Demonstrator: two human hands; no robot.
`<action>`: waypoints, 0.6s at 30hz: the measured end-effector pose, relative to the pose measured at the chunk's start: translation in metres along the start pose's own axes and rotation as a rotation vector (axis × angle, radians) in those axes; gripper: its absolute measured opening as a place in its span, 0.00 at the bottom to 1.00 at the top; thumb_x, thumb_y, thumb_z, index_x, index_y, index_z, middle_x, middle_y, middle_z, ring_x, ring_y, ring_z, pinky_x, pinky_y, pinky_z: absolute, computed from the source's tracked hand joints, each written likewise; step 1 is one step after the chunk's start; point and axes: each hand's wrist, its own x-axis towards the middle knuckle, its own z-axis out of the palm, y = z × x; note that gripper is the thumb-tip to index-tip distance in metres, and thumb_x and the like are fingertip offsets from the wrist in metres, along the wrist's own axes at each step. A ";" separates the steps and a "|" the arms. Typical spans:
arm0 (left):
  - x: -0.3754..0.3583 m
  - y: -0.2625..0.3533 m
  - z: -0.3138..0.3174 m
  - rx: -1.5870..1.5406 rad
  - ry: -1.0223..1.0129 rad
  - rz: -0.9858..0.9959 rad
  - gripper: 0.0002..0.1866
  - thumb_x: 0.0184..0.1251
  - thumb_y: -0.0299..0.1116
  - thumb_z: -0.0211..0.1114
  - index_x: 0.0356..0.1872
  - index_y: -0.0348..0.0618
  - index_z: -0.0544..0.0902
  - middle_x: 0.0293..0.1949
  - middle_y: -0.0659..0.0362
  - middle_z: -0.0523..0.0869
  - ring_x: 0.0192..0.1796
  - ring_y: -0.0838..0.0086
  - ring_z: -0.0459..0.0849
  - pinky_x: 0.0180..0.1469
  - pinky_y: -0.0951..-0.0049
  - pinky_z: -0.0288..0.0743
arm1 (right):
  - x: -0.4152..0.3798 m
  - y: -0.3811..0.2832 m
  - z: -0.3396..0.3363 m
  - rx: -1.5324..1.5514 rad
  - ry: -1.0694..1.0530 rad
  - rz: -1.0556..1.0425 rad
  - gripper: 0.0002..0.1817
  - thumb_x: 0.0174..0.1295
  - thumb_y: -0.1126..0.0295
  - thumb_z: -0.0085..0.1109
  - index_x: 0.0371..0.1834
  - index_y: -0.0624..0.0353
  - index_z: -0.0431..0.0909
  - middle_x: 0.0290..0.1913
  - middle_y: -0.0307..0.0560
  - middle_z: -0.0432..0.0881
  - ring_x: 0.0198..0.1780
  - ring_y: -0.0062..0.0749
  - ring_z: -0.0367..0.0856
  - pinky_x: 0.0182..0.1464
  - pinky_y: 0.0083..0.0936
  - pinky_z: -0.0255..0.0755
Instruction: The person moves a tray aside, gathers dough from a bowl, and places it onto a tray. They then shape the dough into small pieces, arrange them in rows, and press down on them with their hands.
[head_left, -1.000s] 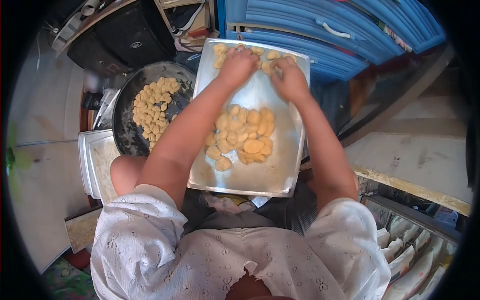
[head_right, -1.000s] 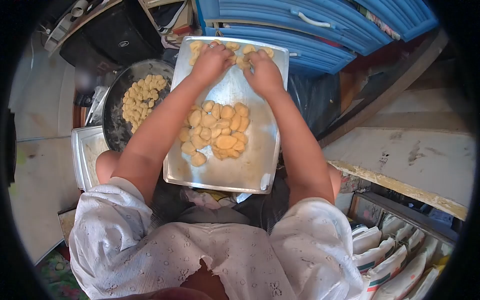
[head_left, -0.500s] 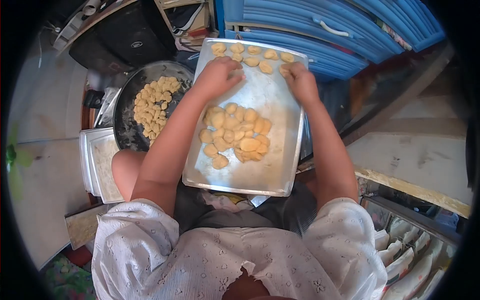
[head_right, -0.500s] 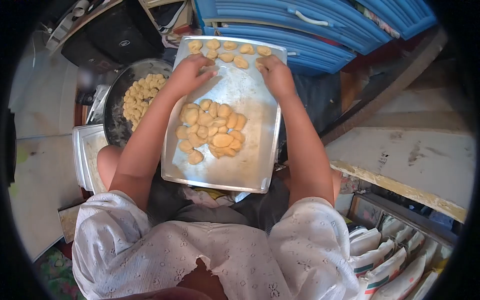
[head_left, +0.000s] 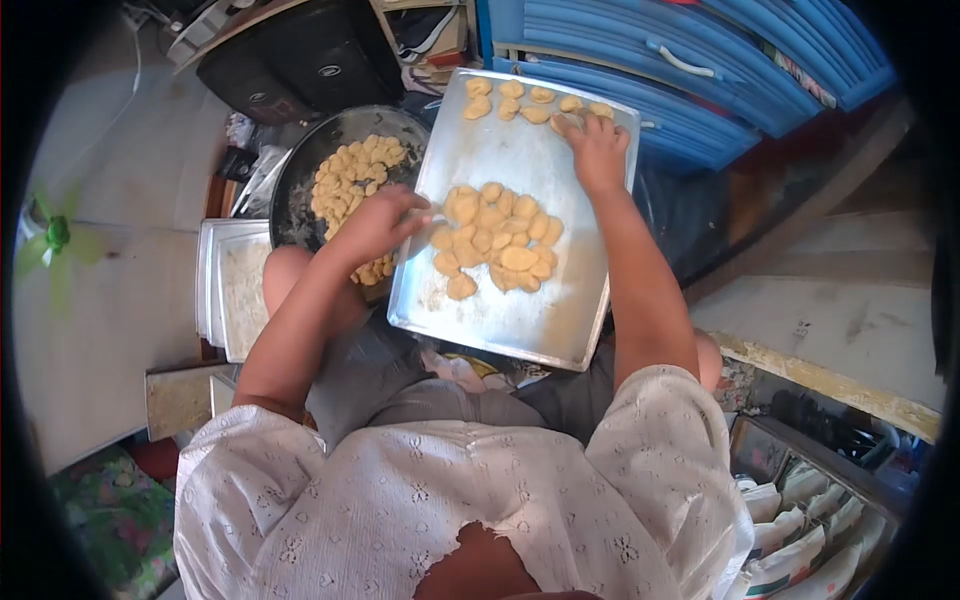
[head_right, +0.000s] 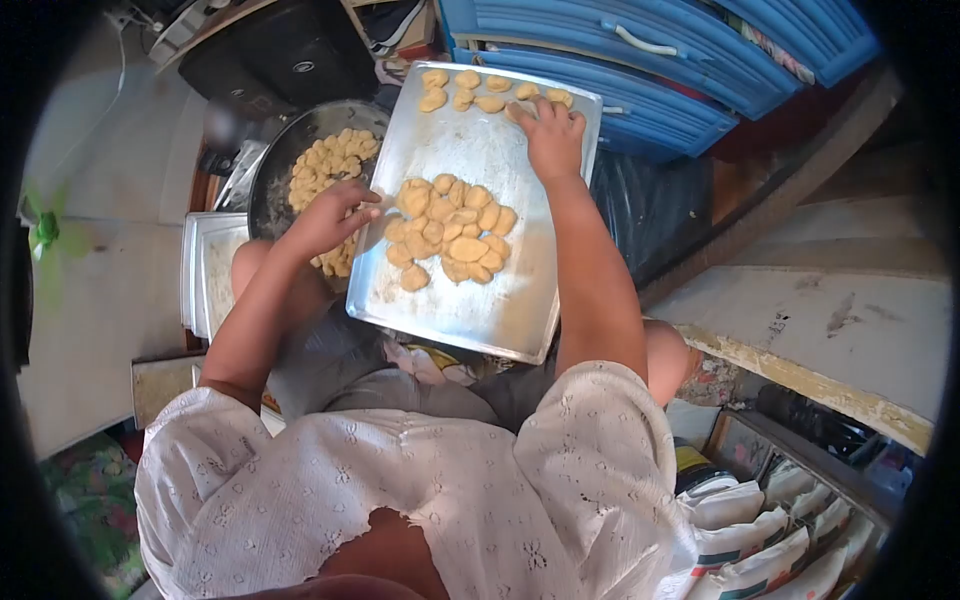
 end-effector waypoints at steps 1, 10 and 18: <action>-0.005 0.002 0.000 0.009 -0.003 -0.006 0.13 0.64 0.37 0.60 0.43 0.38 0.81 0.42 0.49 0.81 0.47 0.56 0.78 0.51 0.63 0.71 | -0.002 -0.002 -0.003 0.027 0.051 0.004 0.25 0.58 0.76 0.51 0.58 0.39 0.74 0.54 0.43 0.75 0.55 0.37 0.68 0.59 0.43 0.54; 0.021 0.003 0.035 -0.268 0.171 -0.095 0.15 0.60 0.25 0.57 0.48 0.40 0.80 0.46 0.50 0.80 0.49 0.59 0.79 0.53 0.67 0.71 | -0.020 -0.097 -0.031 0.550 -0.339 0.150 0.20 0.55 0.59 0.59 0.53 0.46 0.78 0.51 0.44 0.77 0.58 0.41 0.71 0.58 0.46 0.62; 0.043 -0.016 0.050 -0.166 0.035 -0.017 0.17 0.51 0.25 0.65 0.45 0.41 0.80 0.40 0.54 0.82 0.42 0.66 0.81 0.46 0.68 0.74 | 0.010 -0.081 -0.040 0.926 -0.290 0.492 0.15 0.44 0.70 0.64 0.39 0.55 0.82 0.35 0.49 0.83 0.45 0.39 0.81 0.50 0.36 0.69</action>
